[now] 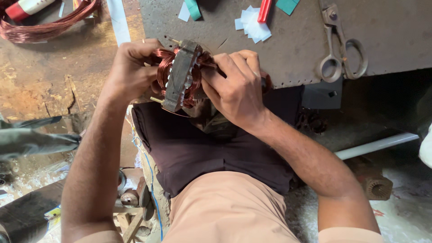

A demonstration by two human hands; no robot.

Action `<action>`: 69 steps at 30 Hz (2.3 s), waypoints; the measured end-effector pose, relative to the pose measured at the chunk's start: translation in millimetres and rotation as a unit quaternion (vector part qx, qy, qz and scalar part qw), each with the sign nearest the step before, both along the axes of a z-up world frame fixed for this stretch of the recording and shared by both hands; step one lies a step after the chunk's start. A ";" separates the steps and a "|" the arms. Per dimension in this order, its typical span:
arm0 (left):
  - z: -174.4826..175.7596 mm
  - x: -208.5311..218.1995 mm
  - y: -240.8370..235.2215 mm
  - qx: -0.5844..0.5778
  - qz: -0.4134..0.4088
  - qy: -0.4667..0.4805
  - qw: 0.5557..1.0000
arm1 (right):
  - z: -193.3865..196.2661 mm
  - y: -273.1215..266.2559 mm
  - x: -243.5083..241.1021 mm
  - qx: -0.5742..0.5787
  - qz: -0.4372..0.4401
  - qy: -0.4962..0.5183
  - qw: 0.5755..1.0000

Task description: The person rewinds an electric motor stator by hand and using a tool. They insert insulation paper into the slots and carefully wrap copper wire around the core before securing the windings.

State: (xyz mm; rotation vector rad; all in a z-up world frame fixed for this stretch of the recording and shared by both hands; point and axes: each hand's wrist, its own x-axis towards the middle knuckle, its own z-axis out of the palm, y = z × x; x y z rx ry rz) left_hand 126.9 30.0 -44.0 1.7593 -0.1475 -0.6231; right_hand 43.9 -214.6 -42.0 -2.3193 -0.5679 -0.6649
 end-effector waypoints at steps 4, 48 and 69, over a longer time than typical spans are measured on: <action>6.2 -2.5 -7.5 0.053 -0.018 -0.078 0.995 | 0.4 1.2 -1.1 0.014 -0.010 0.011 1.000; 7.2 -10.4 -18.8 0.041 0.066 -0.098 0.992 | -1.2 -80.4 -10.9 -0.159 -0.172 0.054 0.971; 58.2 -140.4 -103.7 -0.119 0.035 -0.073 0.990 | 45.2 -54.6 -108.6 0.350 -0.062 0.319 0.878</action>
